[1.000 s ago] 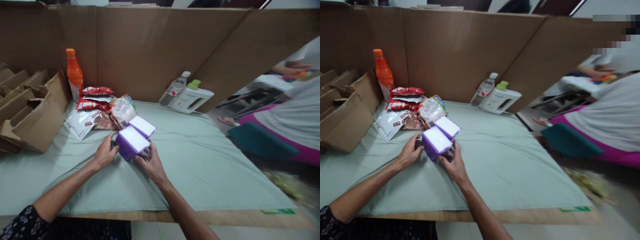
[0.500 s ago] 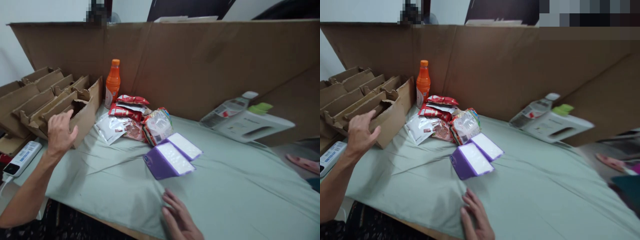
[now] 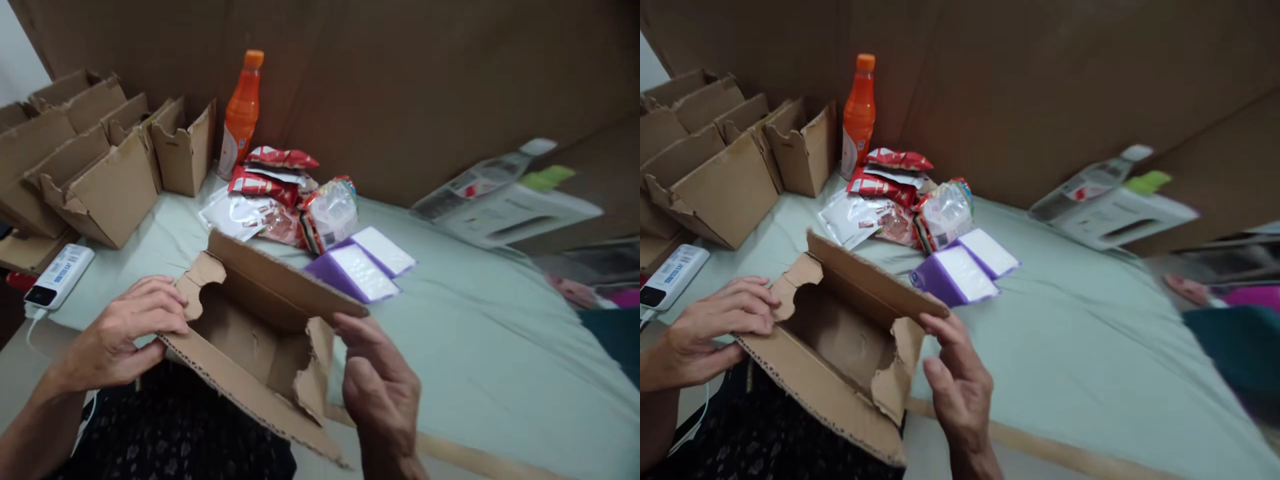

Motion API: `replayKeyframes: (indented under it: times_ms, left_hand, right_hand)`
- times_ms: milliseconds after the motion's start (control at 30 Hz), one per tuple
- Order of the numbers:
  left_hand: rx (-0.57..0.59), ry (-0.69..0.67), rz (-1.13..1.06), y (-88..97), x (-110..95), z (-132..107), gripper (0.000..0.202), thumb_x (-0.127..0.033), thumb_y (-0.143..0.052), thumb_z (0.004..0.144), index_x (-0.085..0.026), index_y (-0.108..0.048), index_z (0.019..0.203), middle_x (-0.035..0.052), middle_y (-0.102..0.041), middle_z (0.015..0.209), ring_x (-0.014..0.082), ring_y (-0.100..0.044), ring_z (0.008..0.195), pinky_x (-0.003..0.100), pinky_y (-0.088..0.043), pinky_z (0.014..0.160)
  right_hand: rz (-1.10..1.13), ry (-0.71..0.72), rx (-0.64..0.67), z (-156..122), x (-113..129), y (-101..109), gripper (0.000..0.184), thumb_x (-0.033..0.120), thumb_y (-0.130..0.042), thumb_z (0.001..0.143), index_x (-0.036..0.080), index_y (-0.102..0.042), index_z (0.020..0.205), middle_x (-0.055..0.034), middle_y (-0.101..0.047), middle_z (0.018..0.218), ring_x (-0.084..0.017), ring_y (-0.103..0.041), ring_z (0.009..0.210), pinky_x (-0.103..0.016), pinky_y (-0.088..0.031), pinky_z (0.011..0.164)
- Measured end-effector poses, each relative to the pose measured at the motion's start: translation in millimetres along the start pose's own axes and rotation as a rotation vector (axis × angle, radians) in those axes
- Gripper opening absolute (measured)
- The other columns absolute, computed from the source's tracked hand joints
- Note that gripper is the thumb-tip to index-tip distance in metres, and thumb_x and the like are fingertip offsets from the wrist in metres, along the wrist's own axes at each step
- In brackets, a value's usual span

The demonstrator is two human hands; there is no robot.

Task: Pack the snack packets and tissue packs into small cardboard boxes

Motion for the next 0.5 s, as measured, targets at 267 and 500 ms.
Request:
replayKeyframes:
  times_ms: [267,500]
  left_hand:
    - [0.057,-0.048,-0.014,0.1,-3.3,14.4,0.032,-0.006,-0.059,0.084,-0.028,-0.073,0.102,0.0005,-0.079,0.097,0.0234,-0.071,0.110,0.044,-0.058,0.100]
    - [0.508,-0.130,0.039,7.2,-11.1,61.8,0.028,-0.034,-0.079,0.081,-0.030,-0.077,0.108,0.0032,-0.079,0.116,0.0316,-0.066,0.127,0.058,-0.038,0.123]
  right_hand:
    - [-0.357,0.448,0.241,46.9,91.8,6.6,0.034,0.013,-0.063,0.094,0.036,-0.073,0.116,-0.0042,-0.074,0.126,-0.029,-0.069,0.116,-0.053,-0.060,0.094]
    - [-0.765,0.588,1.084,85.1,106.0,-39.9,0.019,0.006,-0.059,0.090,0.018,-0.073,0.094,-0.0034,-0.076,0.083,-0.018,-0.070,0.073,-0.032,-0.054,0.070]
Point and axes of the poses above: each hand's wrist, its own z-axis towards the middle knuckle, its own y-axis out of the back of the hand, x = y × z, the point moved 1 cm from there along z, towards the middle knuckle
